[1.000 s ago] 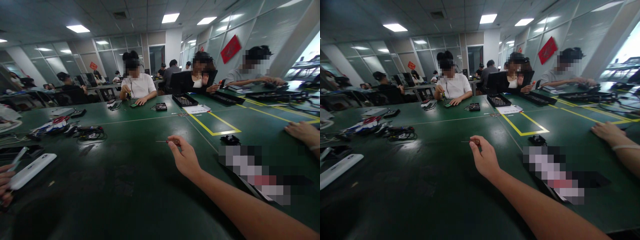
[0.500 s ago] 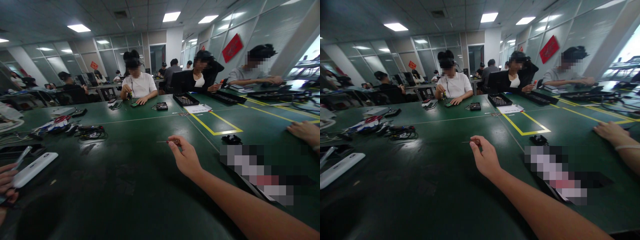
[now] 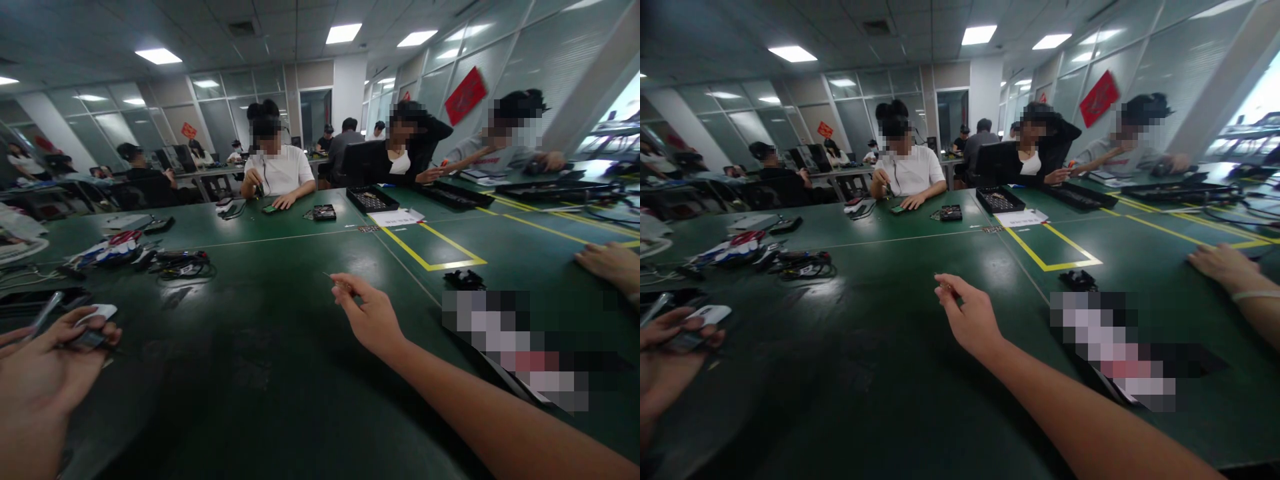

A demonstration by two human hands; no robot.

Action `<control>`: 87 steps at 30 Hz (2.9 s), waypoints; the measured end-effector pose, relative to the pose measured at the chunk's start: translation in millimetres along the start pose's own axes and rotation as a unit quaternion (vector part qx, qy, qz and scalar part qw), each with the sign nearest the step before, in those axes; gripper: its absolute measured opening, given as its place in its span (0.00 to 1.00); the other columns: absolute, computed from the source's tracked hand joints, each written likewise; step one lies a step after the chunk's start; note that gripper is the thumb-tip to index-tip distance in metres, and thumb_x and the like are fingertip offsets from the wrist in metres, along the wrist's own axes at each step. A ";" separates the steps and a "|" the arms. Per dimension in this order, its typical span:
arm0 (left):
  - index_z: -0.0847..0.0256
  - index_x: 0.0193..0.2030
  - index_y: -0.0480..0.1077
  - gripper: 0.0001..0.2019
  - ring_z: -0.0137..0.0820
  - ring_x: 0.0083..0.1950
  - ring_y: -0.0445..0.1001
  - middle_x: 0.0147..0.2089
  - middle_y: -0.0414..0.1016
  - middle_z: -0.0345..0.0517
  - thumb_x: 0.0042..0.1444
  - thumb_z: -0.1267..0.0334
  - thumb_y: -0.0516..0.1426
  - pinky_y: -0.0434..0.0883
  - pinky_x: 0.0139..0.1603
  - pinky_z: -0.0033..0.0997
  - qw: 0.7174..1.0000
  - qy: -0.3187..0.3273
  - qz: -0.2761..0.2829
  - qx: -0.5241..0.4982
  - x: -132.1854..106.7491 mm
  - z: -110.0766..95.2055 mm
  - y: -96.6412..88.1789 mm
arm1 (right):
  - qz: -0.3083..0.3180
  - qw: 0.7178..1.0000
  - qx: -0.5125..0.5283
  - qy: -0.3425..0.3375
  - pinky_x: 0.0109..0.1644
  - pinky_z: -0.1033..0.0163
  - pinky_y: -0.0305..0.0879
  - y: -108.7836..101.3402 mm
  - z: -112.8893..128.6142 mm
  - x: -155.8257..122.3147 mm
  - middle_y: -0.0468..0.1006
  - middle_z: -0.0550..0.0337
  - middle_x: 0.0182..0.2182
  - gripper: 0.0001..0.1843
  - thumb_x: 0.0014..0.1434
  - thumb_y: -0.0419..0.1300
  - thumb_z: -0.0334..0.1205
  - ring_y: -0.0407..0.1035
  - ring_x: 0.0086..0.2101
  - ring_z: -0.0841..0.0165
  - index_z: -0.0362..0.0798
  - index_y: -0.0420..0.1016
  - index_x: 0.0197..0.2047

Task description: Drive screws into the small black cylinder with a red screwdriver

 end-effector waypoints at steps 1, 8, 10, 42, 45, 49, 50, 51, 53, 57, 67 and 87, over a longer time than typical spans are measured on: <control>0.59 0.31 0.73 0.09 0.31 0.33 0.67 0.28 0.68 0.41 0.44 0.73 0.55 0.71 0.30 0.28 0.998 -0.020 0.021 -0.047 0.2 4.0 13.0 | 0.010 1.000 0.001 0.003 0.42 0.60 0.71 2.3 -0.8 -0.4 0.81 0.61 0.36 0.16 0.68 0.56 0.43 0.76 0.35 0.66 0.55 0.76 0.56; 0.57 0.45 0.71 0.28 0.29 0.40 0.69 0.40 0.69 0.40 0.33 0.79 0.63 0.70 0.35 0.22 0.962 0.005 0.268 -0.057 -55.4 8.4 157.4 | 0.036 0.999 -0.013 0.011 0.46 0.57 0.72 10.3 -2.3 -0.6 0.82 0.57 0.39 0.17 0.67 0.55 0.38 0.77 0.40 0.64 0.51 0.74 0.57; 0.58 0.48 0.69 0.27 0.30 0.42 0.71 0.42 0.70 0.40 0.38 0.76 0.63 0.70 0.38 0.24 0.948 0.016 0.316 -0.018 -76.4 15.6 191.9 | 0.044 0.999 -0.005 0.024 0.47 0.56 0.72 11.1 -4.8 -0.1 0.83 0.57 0.41 0.19 0.68 0.53 0.39 0.78 0.41 0.64 0.51 0.72 0.60; 0.56 0.56 0.74 0.19 0.40 0.59 0.73 0.56 0.77 0.47 0.57 0.69 0.63 0.66 0.65 0.45 0.813 0.241 0.507 0.153 -168.0 88.6 298.2 | -0.100 0.991 0.072 0.049 0.41 0.58 0.71 -23.7 -9.9 -2.0 0.79 0.57 0.35 0.13 0.69 0.53 0.49 0.76 0.35 0.64 0.50 0.71 0.46; 0.56 0.55 0.74 0.18 0.40 0.59 0.73 0.56 0.77 0.46 0.57 0.69 0.63 0.67 0.65 0.45 0.811 0.249 0.505 0.157 -169.1 86.7 298.1 | -0.063 0.997 0.022 0.045 0.33 0.61 0.66 -24.3 -0.7 1.4 0.77 0.62 0.28 0.11 0.68 0.55 0.48 0.71 0.26 0.68 0.51 0.72 0.45; 0.55 0.56 0.74 0.18 0.41 0.57 0.74 0.55 0.77 0.46 0.58 0.67 0.64 0.67 0.62 0.45 0.808 0.265 0.498 0.172 -169.2 86.6 298.0 | 0.021 0.999 -0.026 0.038 0.30 0.63 0.62 -20.4 20.9 4.7 0.75 0.65 0.25 0.07 0.66 0.54 0.41 0.70 0.25 0.68 0.51 0.73 0.41; 0.55 0.56 0.74 0.18 0.41 0.56 0.74 0.54 0.77 0.47 0.58 0.65 0.64 0.68 0.61 0.45 0.805 0.271 0.497 0.175 -169.7 86.4 297.9 | 0.036 0.998 -0.043 0.034 0.30 0.63 0.61 -19.8 27.1 4.8 0.75 0.65 0.25 0.07 0.66 0.54 0.39 0.70 0.25 0.68 0.51 0.73 0.41; 0.54 0.56 0.74 0.17 0.41 0.56 0.74 0.54 0.77 0.47 0.59 0.64 0.64 0.68 0.60 0.46 0.803 0.278 0.496 0.178 -170.5 85.8 297.9 | 0.054 0.996 -0.061 0.030 0.30 0.63 0.61 -18.1 32.7 4.6 0.75 0.65 0.25 0.08 0.66 0.53 0.40 0.70 0.26 0.68 0.51 0.74 0.40; 0.54 0.56 0.74 0.17 0.42 0.55 0.74 0.53 0.78 0.47 0.60 0.61 0.64 0.68 0.59 0.46 0.795 0.295 0.496 0.186 -173.0 84.5 298.3 | 0.068 0.994 -0.085 0.009 0.30 0.63 0.61 -16.5 43.9 4.6 0.77 0.63 0.27 0.12 0.68 0.52 0.45 0.71 0.27 0.68 0.51 0.74 0.40; 0.53 0.54 0.75 0.16 0.42 0.52 0.74 0.50 0.79 0.47 0.59 0.62 0.64 0.67 0.59 0.46 0.773 0.334 0.496 0.210 -180.0 80.9 299.9 | 0.051 0.989 -0.135 -0.036 0.31 0.62 0.61 -16.7 53.9 7.3 0.80 0.61 0.29 0.19 0.72 0.46 0.48 0.74 0.28 0.66 0.52 0.76 0.41; 0.53 0.56 0.73 0.17 0.42 0.54 0.74 0.53 0.78 0.45 0.61 0.56 0.63 0.63 0.60 0.46 0.774 0.368 0.466 0.222 -173.5 79.7 298.7 | -0.015 0.981 -0.146 -0.124 0.38 0.60 0.64 -16.8 49.4 -0.2 0.77 0.57 0.30 0.13 0.68 0.47 0.39 0.72 0.32 0.64 0.49 0.72 0.40; 0.49 0.57 0.73 0.16 0.39 0.59 0.73 0.55 0.78 0.43 0.61 0.61 0.63 0.50 0.72 0.59 0.756 0.369 0.451 0.298 -174.0 82.6 297.7 | 0.003 0.990 -0.143 -0.006 0.34 0.59 0.61 -22.1 17.9 6.2 0.79 0.58 0.30 0.17 0.71 0.46 0.45 0.74 0.28 0.63 0.49 0.72 0.49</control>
Point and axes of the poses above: each hand's wrist, its own x-axis towards the middle knuckle, its own y-axis out of the palm, z = x × y, the point moved 10 cm from there along x, towards the middle knuckle
